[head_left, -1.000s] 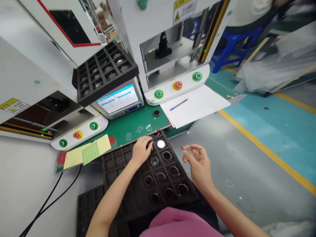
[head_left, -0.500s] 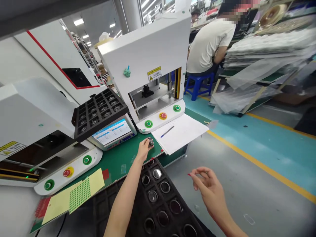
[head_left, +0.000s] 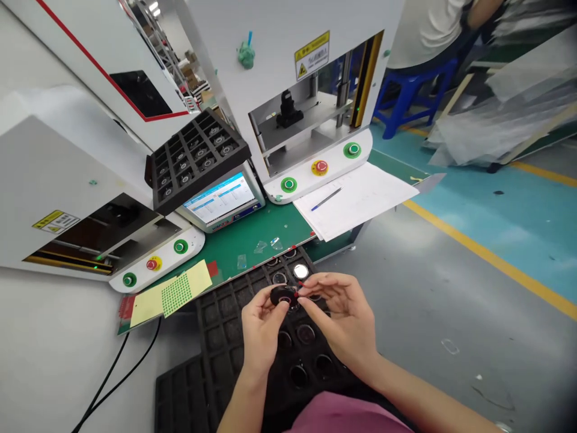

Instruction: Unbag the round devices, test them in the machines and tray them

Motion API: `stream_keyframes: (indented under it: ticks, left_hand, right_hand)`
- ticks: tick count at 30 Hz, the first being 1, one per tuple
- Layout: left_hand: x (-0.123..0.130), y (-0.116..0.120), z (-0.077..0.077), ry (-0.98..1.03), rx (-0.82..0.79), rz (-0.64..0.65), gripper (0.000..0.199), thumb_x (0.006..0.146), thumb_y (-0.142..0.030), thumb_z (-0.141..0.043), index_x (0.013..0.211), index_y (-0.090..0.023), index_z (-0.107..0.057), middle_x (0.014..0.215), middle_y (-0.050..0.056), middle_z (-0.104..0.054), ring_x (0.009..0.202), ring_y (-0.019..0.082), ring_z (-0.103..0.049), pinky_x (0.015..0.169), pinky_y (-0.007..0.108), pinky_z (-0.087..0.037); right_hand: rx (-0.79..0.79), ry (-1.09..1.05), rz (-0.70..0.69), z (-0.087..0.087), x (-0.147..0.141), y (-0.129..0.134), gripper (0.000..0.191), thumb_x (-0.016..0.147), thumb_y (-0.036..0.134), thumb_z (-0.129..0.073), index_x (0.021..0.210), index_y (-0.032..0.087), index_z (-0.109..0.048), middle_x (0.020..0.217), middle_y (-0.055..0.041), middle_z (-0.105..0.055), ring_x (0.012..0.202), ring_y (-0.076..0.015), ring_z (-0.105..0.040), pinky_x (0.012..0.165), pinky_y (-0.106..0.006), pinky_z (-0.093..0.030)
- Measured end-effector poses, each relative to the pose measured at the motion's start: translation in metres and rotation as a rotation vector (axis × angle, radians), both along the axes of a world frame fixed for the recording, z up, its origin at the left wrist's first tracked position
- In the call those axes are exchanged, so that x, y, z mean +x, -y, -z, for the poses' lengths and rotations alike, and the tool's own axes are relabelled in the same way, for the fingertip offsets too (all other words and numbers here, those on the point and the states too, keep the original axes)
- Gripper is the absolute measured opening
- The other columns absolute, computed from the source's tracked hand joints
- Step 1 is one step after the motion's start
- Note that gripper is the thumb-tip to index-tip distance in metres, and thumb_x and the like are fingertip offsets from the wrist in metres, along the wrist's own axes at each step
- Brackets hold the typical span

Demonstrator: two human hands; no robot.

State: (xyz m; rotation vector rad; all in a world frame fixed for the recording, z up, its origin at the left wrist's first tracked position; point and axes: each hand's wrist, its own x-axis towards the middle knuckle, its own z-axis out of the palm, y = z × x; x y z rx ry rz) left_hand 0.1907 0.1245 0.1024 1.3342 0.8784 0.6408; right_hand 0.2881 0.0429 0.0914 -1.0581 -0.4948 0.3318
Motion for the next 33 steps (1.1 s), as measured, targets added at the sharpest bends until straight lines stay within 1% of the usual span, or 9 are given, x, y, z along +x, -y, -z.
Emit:
stream_keyframes:
  ticks: [3, 9, 13, 16, 19, 21, 25, 29, 33]
  left_hand:
    - [-0.015, 0.009, -0.01, -0.034, 0.193, -0.002, 0.019, 0.075, -0.028, -0.076, 0.09, -0.017, -0.077, 0.089, 0.008, -0.079, 0.082, 0.022, -0.076, 0.075, 0.027, -0.061]
    - [-0.036, 0.013, -0.017, -0.042, 0.37, 0.081, 0.017, 0.082, -0.018, -0.071, 0.096, -0.022, -0.078, 0.094, 0.005, -0.08, 0.086, 0.02, -0.076, 0.078, 0.024, -0.061]
    - [-0.045, 0.009, -0.018, -0.008, 0.434, 0.183, 0.02, 0.084, -0.016, -0.07, 0.099, -0.026, -0.078, 0.095, 0.004, -0.08, 0.085, 0.018, -0.076, 0.078, 0.023, -0.06]
    - [-0.048, 0.008, -0.018, 0.003, 0.434, 0.216, 0.019, 0.084, -0.017, -0.07, 0.099, -0.027, -0.078, 0.094, 0.004, -0.08, 0.084, 0.018, -0.076, 0.077, 0.024, -0.059]
    - [-0.049, 0.009, -0.018, 0.005, 0.418, 0.236, 0.017, 0.084, -0.02, -0.071, 0.099, -0.026, -0.078, 0.092, 0.004, -0.08, 0.083, 0.019, -0.076, 0.077, 0.026, -0.06]
    - [-0.05, 0.01, -0.018, 0.004, 0.412, 0.235, 0.017, 0.084, -0.021, -0.071, 0.099, -0.025, -0.078, 0.093, 0.005, -0.08, 0.083, 0.02, -0.076, 0.077, 0.027, -0.06]
    - [-0.051, 0.01, -0.016, 0.021, 0.407, 0.221, 0.016, 0.085, -0.02, -0.07, 0.099, -0.025, -0.078, 0.093, 0.005, -0.08, 0.084, 0.021, -0.076, 0.078, 0.029, -0.061]
    - [-0.051, 0.009, -0.015, 0.043, 0.413, 0.201, 0.019, 0.084, -0.018, -0.071, 0.099, -0.026, -0.078, 0.094, 0.004, -0.08, 0.085, 0.02, -0.076, 0.077, 0.027, -0.061]
    - [-0.051, 0.006, -0.014, 0.003, 0.402, 0.181, 0.017, 0.084, -0.02, -0.071, 0.098, -0.024, -0.078, 0.093, 0.005, -0.08, 0.084, 0.021, -0.076, 0.076, 0.027, -0.061]
  right_hand:
    - [0.036, 0.016, -0.039, -0.007, -0.009, 0.005, 0.033, 0.077, 0.004, -0.072, 0.096, 0.026, -0.057, 0.089, 0.0021, -0.067, 0.077, -0.0097, -0.071, 0.076, -0.021, -0.061]
    - [0.02, 0.093, -0.109, -0.014, -0.014, 0.013, 0.036, 0.076, 0.002, -0.071, 0.099, 0.026, -0.059, 0.089, 0.0007, -0.066, 0.076, -0.0112, -0.07, 0.072, -0.023, -0.062]
    - [-0.008, 0.151, -0.315, -0.018, -0.003, 0.017, 0.037, 0.079, 0.003, -0.07, 0.105, 0.027, -0.06, 0.088, -0.001, -0.065, 0.073, -0.0124, -0.068, 0.065, -0.024, -0.061]
    - [-0.019, 0.155, -0.495, -0.021, 0.008, 0.019, 0.033, 0.081, 0.007, -0.07, 0.105, 0.027, -0.059, 0.089, -0.002, -0.064, 0.071, -0.0127, -0.066, 0.062, -0.025, -0.059]
    - [-0.009, 0.133, -0.601, -0.023, 0.013, 0.019, 0.03, 0.083, 0.01, -0.07, 0.106, 0.028, -0.06, 0.09, -0.0016, -0.062, 0.068, -0.0115, -0.064, 0.061, -0.026, -0.058]
    - [0.012, 0.114, -0.591, -0.022, 0.012, 0.019, 0.03, 0.083, 0.011, -0.07, 0.106, 0.028, -0.061, 0.093, -0.0019, -0.062, 0.066, -0.0104, -0.063, 0.06, -0.026, -0.058]
    - [0.026, 0.147, -0.416, -0.019, 0.003, 0.019, 0.034, 0.079, 0.009, -0.074, 0.105, 0.028, -0.062, 0.098, -0.0037, -0.065, 0.072, -0.0136, -0.068, 0.066, -0.03, -0.061]
    - [-0.004, 0.21, -0.277, -0.017, -0.006, 0.02, 0.04, 0.074, 0.003, -0.075, 0.104, 0.027, -0.063, 0.09, -0.0007, -0.068, 0.072, -0.014, -0.072, 0.069, -0.026, -0.063]
    - [-0.036, 0.242, -0.196, -0.013, -0.011, 0.02, 0.037, 0.074, 0.001, -0.075, 0.099, 0.026, -0.064, 0.083, 0.0009, -0.069, 0.069, -0.0125, -0.071, 0.067, -0.022, -0.062]
